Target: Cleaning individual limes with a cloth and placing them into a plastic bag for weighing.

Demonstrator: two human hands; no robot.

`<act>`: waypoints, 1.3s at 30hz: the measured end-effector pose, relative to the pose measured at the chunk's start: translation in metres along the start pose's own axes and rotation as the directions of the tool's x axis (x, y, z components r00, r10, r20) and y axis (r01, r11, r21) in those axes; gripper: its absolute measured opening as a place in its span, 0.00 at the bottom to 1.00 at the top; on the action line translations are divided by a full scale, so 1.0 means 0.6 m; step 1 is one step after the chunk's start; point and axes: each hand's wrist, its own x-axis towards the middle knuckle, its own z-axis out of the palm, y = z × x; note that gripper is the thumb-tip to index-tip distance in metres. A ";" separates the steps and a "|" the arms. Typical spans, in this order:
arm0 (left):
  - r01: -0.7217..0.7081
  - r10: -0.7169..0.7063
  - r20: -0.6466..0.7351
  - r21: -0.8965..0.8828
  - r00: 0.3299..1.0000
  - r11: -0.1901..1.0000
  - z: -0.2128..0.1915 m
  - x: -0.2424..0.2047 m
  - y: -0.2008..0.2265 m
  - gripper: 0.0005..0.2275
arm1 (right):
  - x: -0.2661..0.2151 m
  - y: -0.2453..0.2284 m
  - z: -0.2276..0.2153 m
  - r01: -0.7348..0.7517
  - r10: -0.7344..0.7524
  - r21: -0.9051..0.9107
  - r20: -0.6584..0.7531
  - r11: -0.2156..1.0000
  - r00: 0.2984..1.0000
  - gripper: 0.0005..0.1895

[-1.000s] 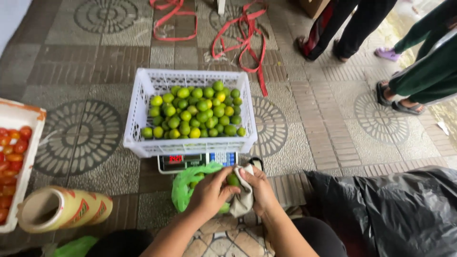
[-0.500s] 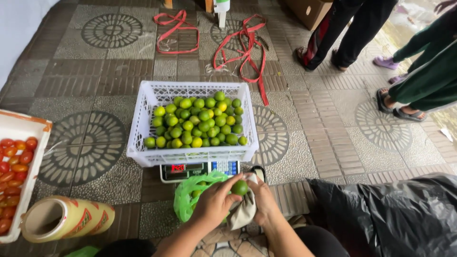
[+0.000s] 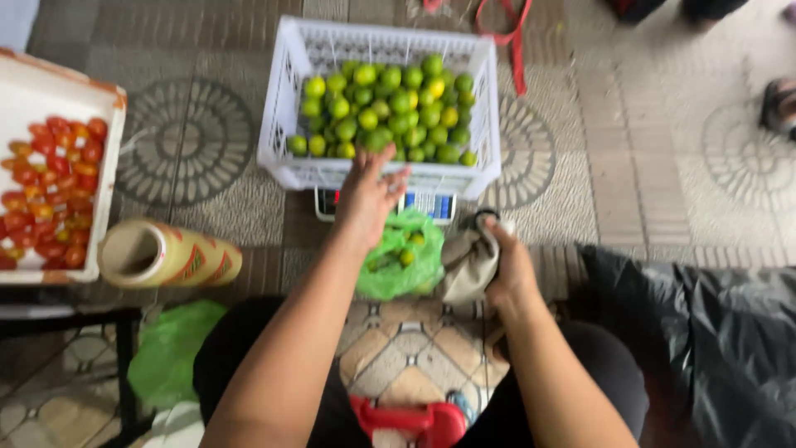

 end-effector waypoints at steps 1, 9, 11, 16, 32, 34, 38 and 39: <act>-0.060 0.051 0.066 0.153 0.997 0.986 0.020 -0.012 0.024 0.18 | 0.010 -0.005 -0.007 0.052 -0.051 0.034 -0.012 0.998 0.999 0.20; -0.168 -0.270 0.126 0.976 0.954 -0.140 -0.091 0.043 -0.128 0.12 | 0.005 -0.050 -0.026 0.285 -0.264 0.112 -0.174 0.952 0.949 0.15; -0.109 -0.242 -0.047 0.799 0.969 -0.592 -0.200 0.106 -0.221 0.13 | -0.014 -0.058 -0.019 0.326 -0.310 0.077 -0.165 0.942 0.936 0.14; -0.148 -0.278 -0.060 0.730 0.959 -0.667 -0.310 0.138 -0.240 0.14 | -0.036 -0.045 0.021 0.321 -0.301 0.100 -0.176 0.942 0.937 0.12; 0.658 -0.026 -0.663 0.737 0.748 0.156 -0.257 0.105 -0.266 0.15 | -0.079 -0.103 -0.005 0.229 -0.240 -0.127 -0.086 0.965 0.967 0.03; 0.576 -0.078 -0.573 0.818 0.816 0.017 -0.211 0.073 -0.258 0.15 | -0.066 -0.104 -0.021 0.193 -0.199 -0.089 -0.060 0.977 0.978 0.02; 0.324 -0.151 -0.362 0.918 0.920 -0.228 -0.104 0.036 -0.179 0.14 | -0.013 -0.104 -0.051 0.195 -0.190 -0.029 0.119 0.980 0.975 0.18; 0.251 -0.176 -0.308 0.925 0.935 -0.287 -0.083 0.022 -0.142 0.14 | -0.019 -0.105 -0.041 0.202 -0.196 -0.031 0.142 0.979 0.970 0.18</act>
